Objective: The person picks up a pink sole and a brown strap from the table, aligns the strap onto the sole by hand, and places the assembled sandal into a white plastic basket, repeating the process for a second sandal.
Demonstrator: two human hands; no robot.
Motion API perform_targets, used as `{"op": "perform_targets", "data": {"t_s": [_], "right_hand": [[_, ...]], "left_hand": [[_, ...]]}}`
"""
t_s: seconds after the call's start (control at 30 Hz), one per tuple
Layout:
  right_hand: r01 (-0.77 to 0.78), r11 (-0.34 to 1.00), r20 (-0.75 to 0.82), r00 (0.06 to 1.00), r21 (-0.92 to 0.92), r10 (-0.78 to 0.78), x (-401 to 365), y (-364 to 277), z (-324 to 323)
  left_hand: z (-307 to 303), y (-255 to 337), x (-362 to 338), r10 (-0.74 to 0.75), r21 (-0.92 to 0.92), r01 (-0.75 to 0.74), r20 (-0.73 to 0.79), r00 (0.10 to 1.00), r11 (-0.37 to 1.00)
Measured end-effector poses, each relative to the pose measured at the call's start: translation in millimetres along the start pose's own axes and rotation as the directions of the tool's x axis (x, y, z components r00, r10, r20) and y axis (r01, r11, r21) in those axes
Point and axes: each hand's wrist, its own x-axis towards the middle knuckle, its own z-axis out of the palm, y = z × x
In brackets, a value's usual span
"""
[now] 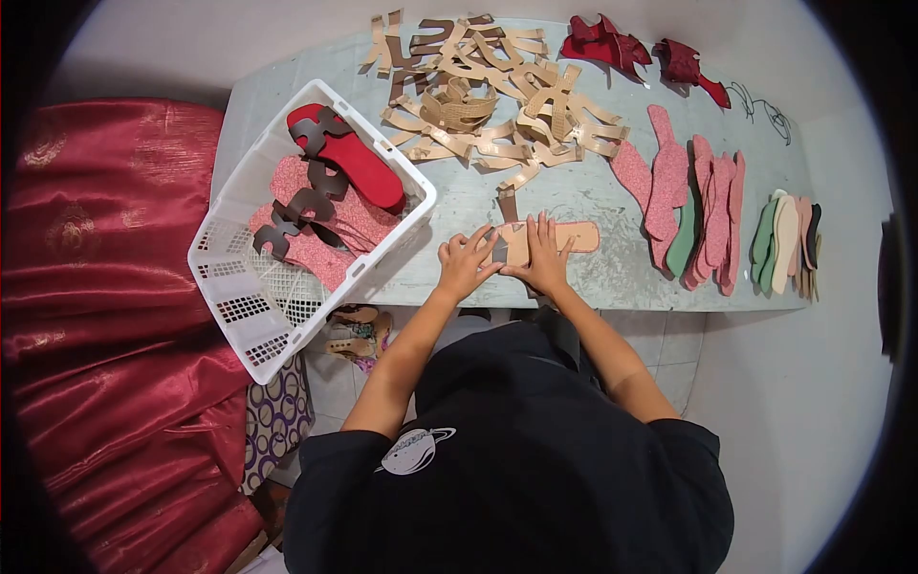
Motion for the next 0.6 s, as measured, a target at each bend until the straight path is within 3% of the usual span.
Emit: {"op": "perform_targets", "data": {"t_s": [0.2,0.27,0.37,0.6], "right_hand": [[0.038,0.999,-0.034,0.999,-0.003,-0.038,-1.5,2.7,1.9],[0.053,0.999,-0.042,0.998,0.001,-0.053,-1.9,2.1,2.2],[0.042,0.999,-0.025,0.999,-0.005,-0.042,-2.6,0.1,-0.1],[-0.017,1.000,-0.011,1.000,-0.019,0.017,0.2,-2.2,-2.4]], "left_hand": [[1.1,0.1,0.9,-0.014,0.022,0.013,0.041,0.999,1.000],[4.3,-1.3,0.2,0.068,0.197,-0.064,-0.015,0.998,0.978],[2.7,0.2,0.8,0.105,0.258,-0.092,-0.035,0.994,0.962],[6.6,1.9,0.4,0.095,0.247,-0.070,-0.090,0.991,0.967]]}}
